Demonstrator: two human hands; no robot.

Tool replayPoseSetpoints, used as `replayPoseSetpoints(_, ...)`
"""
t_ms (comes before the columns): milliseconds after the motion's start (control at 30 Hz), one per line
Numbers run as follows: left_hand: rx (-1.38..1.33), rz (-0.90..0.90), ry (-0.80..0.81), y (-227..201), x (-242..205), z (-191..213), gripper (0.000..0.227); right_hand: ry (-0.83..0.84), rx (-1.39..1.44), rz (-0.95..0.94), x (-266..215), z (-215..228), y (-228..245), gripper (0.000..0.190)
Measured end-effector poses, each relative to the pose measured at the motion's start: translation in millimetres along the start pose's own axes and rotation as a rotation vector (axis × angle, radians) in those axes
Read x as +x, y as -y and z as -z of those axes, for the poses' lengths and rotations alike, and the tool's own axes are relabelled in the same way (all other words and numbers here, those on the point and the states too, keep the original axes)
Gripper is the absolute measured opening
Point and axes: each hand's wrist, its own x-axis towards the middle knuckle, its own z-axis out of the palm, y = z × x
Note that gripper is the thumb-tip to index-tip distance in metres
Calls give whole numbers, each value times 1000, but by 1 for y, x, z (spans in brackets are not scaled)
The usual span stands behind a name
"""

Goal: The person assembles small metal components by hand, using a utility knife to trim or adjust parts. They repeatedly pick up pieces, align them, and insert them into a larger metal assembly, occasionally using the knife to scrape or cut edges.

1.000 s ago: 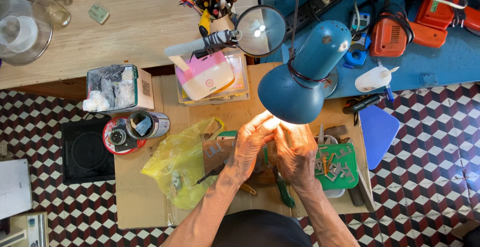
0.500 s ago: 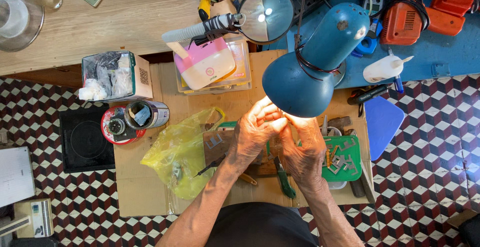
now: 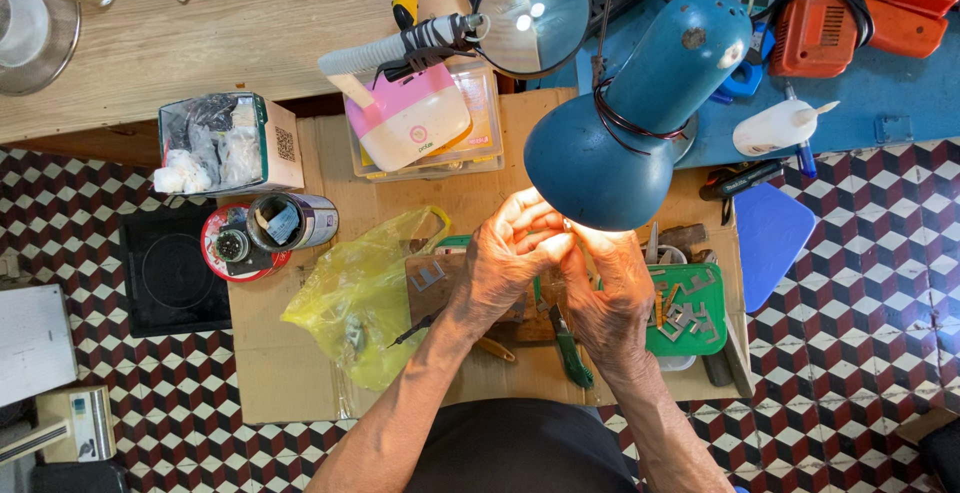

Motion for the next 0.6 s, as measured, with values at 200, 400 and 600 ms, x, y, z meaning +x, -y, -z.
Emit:
replayPoseSetpoints(200, -26, -2, 28, -2, 0, -1, 58, 9, -12, 3, 0, 2, 0, 32)
replayPoseSetpoints(400, -22, -7, 43, -1, -1, -1, 57, 14, -19, -3, 0, 1, 0, 33)
replayPoseSetpoints(600, -34, -20, 51, 3, 0, 1, 57, 13, -26, -8, -1, 2, 1, 34)
